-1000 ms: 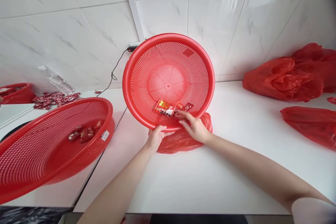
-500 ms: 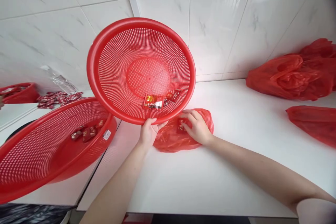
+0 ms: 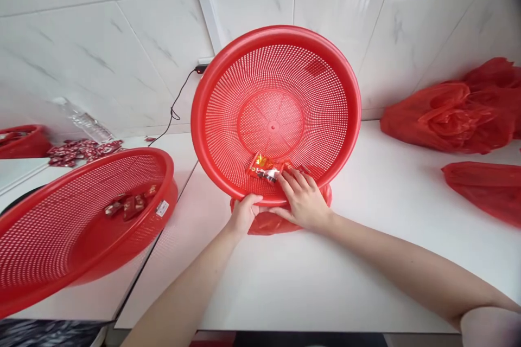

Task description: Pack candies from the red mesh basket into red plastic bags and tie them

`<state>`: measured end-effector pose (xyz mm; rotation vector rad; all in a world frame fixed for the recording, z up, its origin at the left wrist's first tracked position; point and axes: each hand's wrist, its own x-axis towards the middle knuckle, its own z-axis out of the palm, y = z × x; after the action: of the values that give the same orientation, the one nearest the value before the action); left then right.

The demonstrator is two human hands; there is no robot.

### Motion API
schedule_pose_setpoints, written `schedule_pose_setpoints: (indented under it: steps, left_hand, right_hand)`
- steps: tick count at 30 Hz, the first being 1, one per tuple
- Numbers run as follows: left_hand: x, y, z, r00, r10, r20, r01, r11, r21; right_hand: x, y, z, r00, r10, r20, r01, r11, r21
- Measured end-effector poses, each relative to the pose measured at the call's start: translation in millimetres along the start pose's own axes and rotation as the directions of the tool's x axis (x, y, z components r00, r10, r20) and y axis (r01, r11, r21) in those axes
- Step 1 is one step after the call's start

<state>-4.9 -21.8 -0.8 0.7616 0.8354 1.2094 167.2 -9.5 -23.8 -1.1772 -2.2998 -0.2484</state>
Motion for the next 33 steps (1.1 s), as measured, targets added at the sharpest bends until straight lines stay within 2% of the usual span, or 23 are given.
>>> schedule_pose_setpoints:
  steps: [3,5,6,8,10,11,13,15,20,23,25,27,29,31,33]
  left_hand:
    - [4,4,-4.6,1.0,0.007,-0.023,-0.007,1.0,-0.016]
    - [8,7,-9.4,0.999,0.008,-0.034,-0.008,1.0,-0.016]
    - [10,8,-12.2,0.999,0.005,-0.038,-0.005,1.0,-0.012]
    - [15,11,-18.2,0.999,0.002,-0.05,-0.002,1.0,-0.004]
    - [19,13,-24.0,0.998,0.021,-0.064,-0.021,1.0,0.0]
    - [20,14,-26.6,0.997,0.036,-0.072,-0.036,0.999,0.002]
    - [23,15,-30.8,0.994,0.059,-0.09,-0.058,0.998,0.009]
    - [24,17,-33.1,0.992,0.068,-0.109,-0.068,0.998,0.01]
    - [22,20,-31.2,0.985,0.123,-0.125,-0.123,0.992,0.008]
    - [20,21,-28.3,0.981,0.14,-0.133,-0.139,0.99,0.015]
    - [20,20,-27.2,0.984,0.128,-0.127,-0.128,0.992,0.011]
    - [19,18,-26.7,0.987,0.112,-0.113,-0.112,0.994,0.006]
    - [19,16,-26.1,0.989,0.107,-0.106,-0.106,0.994,0.01]
    - [18,14,-24.8,0.989,0.112,-0.1,-0.11,0.994,0.022]
    - [17,12,-22.7,0.992,0.097,-0.084,-0.094,0.995,0.033]
  right_hand:
    - [1,3,-2,0.995,-0.099,-0.006,0.099,0.98,0.175]
    - [3,0,-5,0.994,-0.09,-0.068,0.11,0.898,0.425]
    - [4,-2,-6,0.995,-0.021,-0.092,0.071,0.813,0.578]
    - [6,-6,-6,0.98,0.191,-0.053,-0.057,0.528,0.847]
    - [9,-7,-4,0.93,0.356,0.093,-0.174,0.203,0.964]
    - [10,-6,-2,0.901,0.402,0.161,-0.211,0.081,0.974]
    - [12,-4,2,0.854,0.457,0.249,-0.253,-0.052,0.966]
    - [13,-2,5,0.824,0.495,0.275,-0.266,-0.09,0.96]
    - [10,0,3,0.808,0.532,0.254,-0.251,-0.08,0.965]
    - [8,2,1,0.804,0.515,0.298,-0.337,-0.02,0.941]
    - [8,3,1,0.817,0.522,0.246,-0.358,0.125,0.925]
    - [7,4,1,0.844,0.533,0.062,-0.29,0.356,0.889]
    - [5,4,2,0.858,0.49,-0.157,-0.179,0.571,0.801]
    - [3,5,2,0.873,0.409,-0.266,-0.111,0.697,0.708]
    - [0,6,2,0.905,0.307,-0.294,-0.062,0.78,0.623]
